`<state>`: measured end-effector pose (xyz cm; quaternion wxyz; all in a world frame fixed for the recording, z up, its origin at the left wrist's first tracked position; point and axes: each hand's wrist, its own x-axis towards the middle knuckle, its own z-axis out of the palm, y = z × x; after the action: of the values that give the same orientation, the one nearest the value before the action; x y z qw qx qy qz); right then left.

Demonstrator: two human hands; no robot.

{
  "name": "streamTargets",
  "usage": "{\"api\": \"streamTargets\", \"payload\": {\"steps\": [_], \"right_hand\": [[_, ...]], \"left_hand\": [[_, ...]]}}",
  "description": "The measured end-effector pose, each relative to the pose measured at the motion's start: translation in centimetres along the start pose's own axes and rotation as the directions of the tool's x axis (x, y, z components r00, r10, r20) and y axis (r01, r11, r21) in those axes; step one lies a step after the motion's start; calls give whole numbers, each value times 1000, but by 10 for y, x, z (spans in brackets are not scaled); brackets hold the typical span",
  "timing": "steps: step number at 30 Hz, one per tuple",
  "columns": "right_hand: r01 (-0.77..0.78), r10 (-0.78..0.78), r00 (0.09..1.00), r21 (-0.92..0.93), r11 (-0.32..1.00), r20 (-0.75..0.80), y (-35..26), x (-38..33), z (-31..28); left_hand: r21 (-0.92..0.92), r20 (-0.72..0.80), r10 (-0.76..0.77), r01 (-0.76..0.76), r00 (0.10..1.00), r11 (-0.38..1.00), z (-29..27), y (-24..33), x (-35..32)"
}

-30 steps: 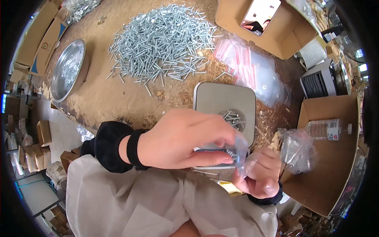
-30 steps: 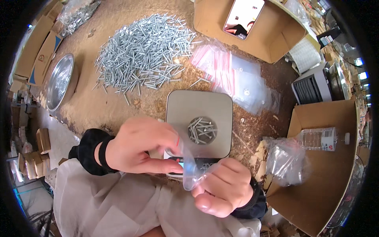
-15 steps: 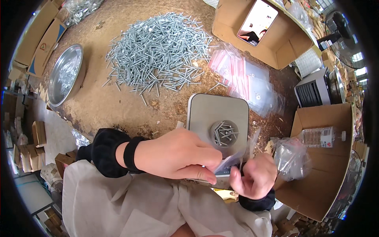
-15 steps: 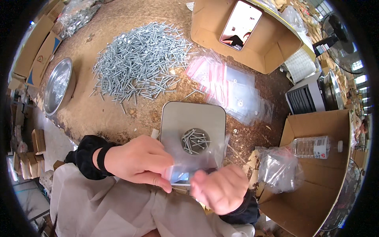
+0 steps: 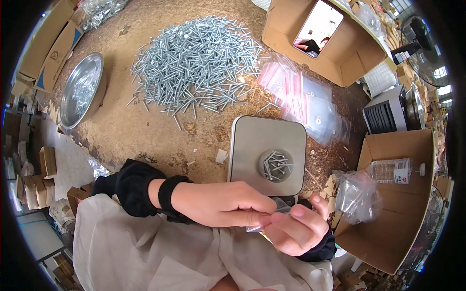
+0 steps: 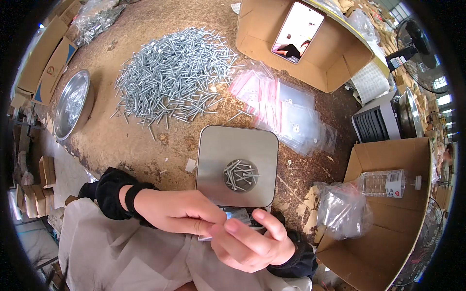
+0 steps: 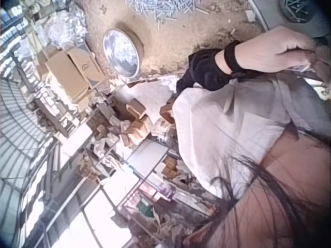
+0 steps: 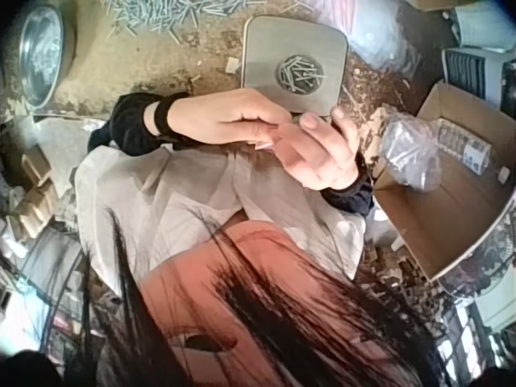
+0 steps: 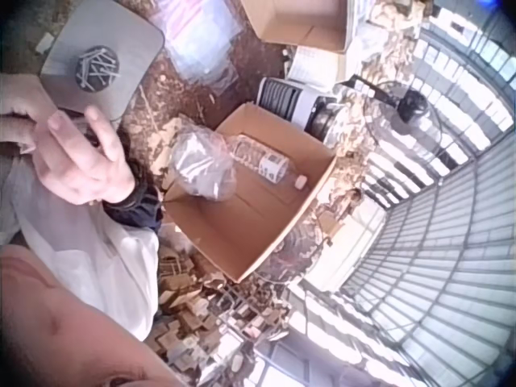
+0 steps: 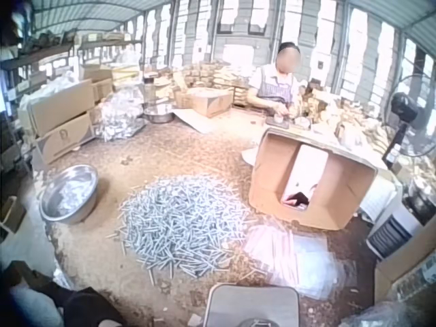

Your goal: The person repeatedly scoops nails from a large pile on a table and places them onto a digital scale. After weighing, the person transfers the nails into small plastic bags and seals them. The process is repeated multiple times throughout the video.

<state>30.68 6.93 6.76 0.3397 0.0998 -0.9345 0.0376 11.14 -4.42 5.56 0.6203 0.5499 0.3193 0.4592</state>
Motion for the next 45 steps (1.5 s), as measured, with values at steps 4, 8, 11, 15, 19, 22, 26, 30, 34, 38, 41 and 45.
{"api": "streamTargets", "payload": {"steps": [4, 8, 11, 15, 19, 22, 26, 30, 34, 38, 41, 45], "right_hand": [[117, -116, 986, 4, 993, 115, 6, 2, -2], [28, -17, 989, -69, 997, 150, 3, 3, -2], [-4, 25, 991, -159, 987, 129, 0, 2, -2], [-13, 3, 984, 52, 999, 180, 1, 1, -2], [-30, -11, 972, 167, 986, 236, 1, 5, 2], [-159, 123, 979, 229, 960, 165, 3, 7, 4], [-289, 262, 956, 279, 916, 132, 17, 12, 0], [-416, 386, 907, 208, 885, 171, 38, 8, 2], [-545, 476, 839, 388, 744, 265, 47, 7, 7], [-576, 486, 817, 409, 708, 310, 43, 5, 10], [-583, 494, 812, 411, 700, 310, 43, 4, 11], [-589, 496, 808, 418, 692, 317, 44, 4, 11]], "left_hand": [[303, -234, 87, -12, 968, 953, -2, 4, -6], [668, -338, 279, 20, 899, 743, -9, 10, -11], [637, -268, 325, -86, 907, 766, -14, 10, -11], [523, -183, 336, -198, 924, 829, -7, 10, 0], [428, -110, 378, -299, 919, 853, -1, -6, 2], [484, -141, 248, -152, 958, 862, -11, 6, -3], [133, -319, 89, -49, 944, 990, -13, 12, -9], [460, -444, 310, -83, 841, 884, -20, 11, -7], [920, -259, 489, 59, 833, 386, -32, 12, -4], [932, -270, 493, 95, 827, 351, -31, 5, -1], [936, -291, 509, 132, 810, 325, -32, 7, -2], [921, -308, 503, 122, 807, 369, -33, 5, -4]]}}
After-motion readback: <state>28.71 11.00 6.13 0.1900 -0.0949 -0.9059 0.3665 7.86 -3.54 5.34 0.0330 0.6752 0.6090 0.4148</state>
